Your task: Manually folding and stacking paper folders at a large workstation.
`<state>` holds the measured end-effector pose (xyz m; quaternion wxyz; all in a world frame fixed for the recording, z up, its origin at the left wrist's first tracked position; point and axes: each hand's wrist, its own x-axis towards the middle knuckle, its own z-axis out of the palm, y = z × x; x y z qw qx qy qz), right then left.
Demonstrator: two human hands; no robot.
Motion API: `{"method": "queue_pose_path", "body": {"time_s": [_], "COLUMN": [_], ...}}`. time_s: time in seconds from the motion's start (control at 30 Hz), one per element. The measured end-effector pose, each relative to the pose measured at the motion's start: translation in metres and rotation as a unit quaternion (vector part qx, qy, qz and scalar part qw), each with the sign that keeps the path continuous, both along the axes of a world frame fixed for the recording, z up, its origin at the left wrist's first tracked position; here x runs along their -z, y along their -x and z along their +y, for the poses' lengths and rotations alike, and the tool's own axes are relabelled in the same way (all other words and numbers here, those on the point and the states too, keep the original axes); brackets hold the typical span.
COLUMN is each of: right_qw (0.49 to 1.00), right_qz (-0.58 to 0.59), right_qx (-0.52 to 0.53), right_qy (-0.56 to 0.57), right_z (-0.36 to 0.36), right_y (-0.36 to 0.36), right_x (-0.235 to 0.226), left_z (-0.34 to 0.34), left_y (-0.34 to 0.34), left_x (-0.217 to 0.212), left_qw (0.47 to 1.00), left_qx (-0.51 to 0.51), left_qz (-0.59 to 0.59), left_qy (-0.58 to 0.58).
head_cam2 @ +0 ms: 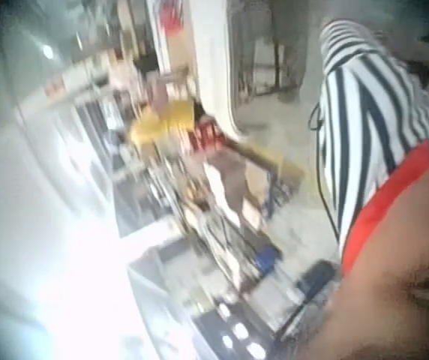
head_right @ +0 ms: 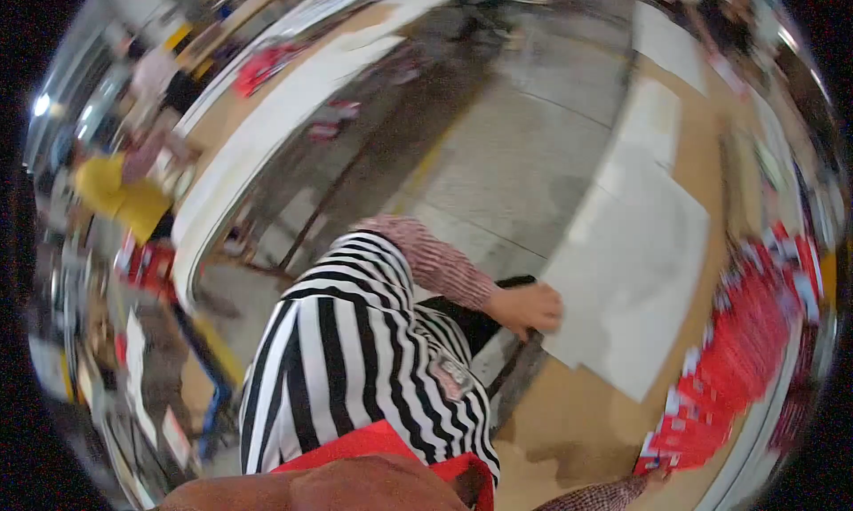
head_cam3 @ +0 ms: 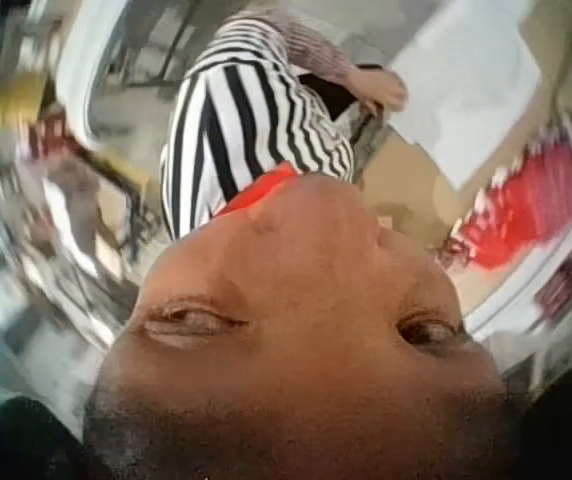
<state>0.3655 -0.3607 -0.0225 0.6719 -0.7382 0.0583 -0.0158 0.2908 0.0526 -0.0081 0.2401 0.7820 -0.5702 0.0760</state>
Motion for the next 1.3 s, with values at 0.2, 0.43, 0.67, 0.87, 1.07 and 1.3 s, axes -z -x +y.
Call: {"method": "queue_pose_path", "body": {"time_s": [0.2, 0.43, 0.67, 0.87, 1.07, 1.3], "right_qw": [0.984, 0.968, 0.955, 0.949, 0.946, 0.939], "right_qz": [-0.006, -0.047, -0.063, -0.072, -0.069, -0.087], "right_qx": [-0.174, -0.236, -0.261, -0.260, -0.243, -0.224], "right_qy": [0.036, 0.074, 0.122, 0.162, 0.203, 0.244], "right_z": [0.162, 0.289, 0.371, 0.413, 0.423, 0.429], "right_y": [-0.105, -0.168, -0.219, -0.246, -0.261, -0.260], "right_x": [-0.001, -0.015, -0.005, 0.007, 0.024, 0.023], "left_z": [-0.021, -0.048, -0.023, -0.052, -0.066, -0.066], "left_y": [0.026, 0.020, 0.019, 0.027, 0.021, 0.021], "left_x": [0.032, 0.064, 0.036, 0.073, 0.085, 0.093], "left_qw": [0.991, 0.979, 0.989, 0.946, 0.928, 0.936], "left_qx": [-0.115, -0.149, -0.091, -0.192, -0.203, -0.212], "left_qz": [-0.070, -0.135, -0.056, -0.126, -0.165, -0.136], "left_qy": [-0.009, 0.044, 0.106, 0.231, 0.266, 0.245]}}
